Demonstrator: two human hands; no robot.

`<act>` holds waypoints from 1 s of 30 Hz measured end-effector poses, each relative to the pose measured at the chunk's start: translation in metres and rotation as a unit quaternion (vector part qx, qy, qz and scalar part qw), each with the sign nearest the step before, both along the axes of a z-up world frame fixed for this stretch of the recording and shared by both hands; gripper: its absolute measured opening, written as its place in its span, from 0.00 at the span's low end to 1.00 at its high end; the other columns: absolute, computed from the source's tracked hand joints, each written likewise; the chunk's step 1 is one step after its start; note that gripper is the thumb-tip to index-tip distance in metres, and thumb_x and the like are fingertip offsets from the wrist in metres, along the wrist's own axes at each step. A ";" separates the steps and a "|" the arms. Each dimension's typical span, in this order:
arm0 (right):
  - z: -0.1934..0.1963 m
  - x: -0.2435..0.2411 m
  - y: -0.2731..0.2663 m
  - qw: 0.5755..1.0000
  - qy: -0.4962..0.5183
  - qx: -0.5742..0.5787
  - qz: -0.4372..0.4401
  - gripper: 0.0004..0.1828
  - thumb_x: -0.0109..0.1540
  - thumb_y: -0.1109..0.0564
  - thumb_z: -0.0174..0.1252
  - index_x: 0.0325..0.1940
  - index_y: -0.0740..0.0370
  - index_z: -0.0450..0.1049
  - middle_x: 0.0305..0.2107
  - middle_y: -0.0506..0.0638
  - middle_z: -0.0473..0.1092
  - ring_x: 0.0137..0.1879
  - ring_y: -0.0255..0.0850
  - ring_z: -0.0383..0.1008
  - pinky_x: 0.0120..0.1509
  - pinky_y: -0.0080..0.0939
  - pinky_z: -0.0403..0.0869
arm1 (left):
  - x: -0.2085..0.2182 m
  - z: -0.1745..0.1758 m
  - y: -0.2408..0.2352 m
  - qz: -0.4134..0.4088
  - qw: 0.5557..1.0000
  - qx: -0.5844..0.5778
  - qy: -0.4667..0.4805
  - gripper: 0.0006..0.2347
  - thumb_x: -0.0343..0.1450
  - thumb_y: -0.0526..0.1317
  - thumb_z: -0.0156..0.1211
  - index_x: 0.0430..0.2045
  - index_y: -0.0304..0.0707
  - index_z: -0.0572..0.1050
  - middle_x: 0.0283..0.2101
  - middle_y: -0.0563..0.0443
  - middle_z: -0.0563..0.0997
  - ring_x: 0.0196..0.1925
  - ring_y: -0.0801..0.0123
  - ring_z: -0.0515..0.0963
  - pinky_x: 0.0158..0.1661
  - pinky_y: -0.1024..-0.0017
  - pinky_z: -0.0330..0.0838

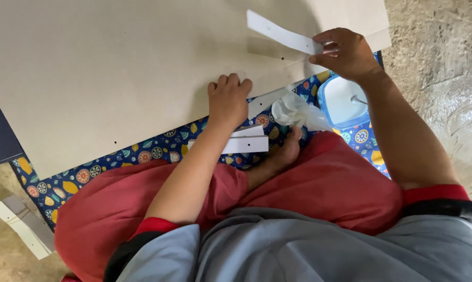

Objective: The person applies glue to small white paper strips using a brush and attaches them to the edges of a larger sheet. They then fold a dark blue paper cover over the sheet and press it into place.

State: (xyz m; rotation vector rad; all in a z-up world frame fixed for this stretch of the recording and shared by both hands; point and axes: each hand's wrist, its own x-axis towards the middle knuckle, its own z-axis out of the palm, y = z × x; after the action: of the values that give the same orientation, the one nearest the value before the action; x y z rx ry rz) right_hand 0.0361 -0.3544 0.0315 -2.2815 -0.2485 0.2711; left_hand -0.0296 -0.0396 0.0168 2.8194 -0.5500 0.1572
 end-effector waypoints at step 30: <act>0.001 -0.011 0.014 0.996 -0.079 -0.014 0.043 0.24 0.58 0.65 0.74 0.57 0.74 0.77 0.47 0.64 0.75 0.50 0.54 0.79 0.58 0.47 0.78 | -0.013 0.005 0.020 -0.050 0.997 -0.045 0.026 0.06 0.64 0.32 0.59 0.31 0.44 0.78 0.47 0.53 0.73 0.52 0.59 0.72 0.51 0.61 0.64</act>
State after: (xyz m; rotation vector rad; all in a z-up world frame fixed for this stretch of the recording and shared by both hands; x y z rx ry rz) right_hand 0.0251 -0.3407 0.0328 -2.3265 -0.4269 0.1383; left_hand -0.0424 -0.0195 0.0219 2.6934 -0.6522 0.0859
